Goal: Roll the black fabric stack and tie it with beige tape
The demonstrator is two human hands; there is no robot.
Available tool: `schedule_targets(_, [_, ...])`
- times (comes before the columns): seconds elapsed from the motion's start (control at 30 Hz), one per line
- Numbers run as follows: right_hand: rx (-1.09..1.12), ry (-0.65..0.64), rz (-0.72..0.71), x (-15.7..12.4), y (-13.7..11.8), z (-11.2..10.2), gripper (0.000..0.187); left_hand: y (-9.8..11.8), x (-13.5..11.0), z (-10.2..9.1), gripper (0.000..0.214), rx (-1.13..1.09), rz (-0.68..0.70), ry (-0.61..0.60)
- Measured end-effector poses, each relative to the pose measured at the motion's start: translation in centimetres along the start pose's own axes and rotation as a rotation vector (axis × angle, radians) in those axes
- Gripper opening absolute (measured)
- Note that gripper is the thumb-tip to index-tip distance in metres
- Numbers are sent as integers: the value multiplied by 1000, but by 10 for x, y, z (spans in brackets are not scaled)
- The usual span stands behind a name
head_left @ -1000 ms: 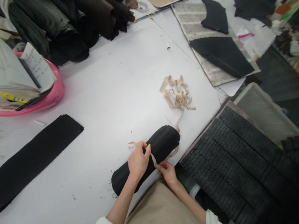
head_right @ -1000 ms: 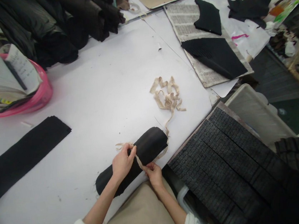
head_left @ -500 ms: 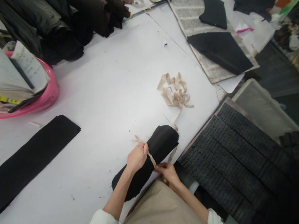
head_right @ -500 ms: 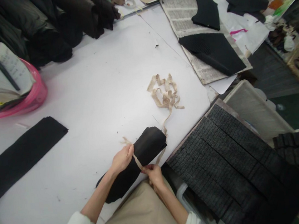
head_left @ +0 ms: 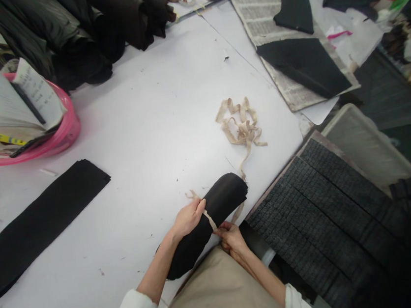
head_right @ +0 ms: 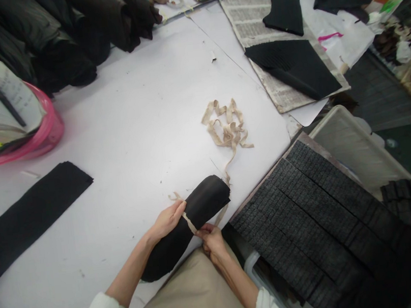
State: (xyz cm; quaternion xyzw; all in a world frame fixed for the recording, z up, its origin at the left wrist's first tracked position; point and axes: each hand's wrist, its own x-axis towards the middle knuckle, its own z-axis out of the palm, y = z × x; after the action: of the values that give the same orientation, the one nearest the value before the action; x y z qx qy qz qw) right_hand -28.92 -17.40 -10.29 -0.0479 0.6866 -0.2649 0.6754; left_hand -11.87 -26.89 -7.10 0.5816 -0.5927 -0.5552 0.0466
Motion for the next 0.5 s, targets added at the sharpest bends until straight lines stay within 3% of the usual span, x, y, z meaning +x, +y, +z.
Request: schedule_targets(0.5, [-58,-96,-69,-3,-1,-7,27,2,-12,5,45,-235,153,-90])
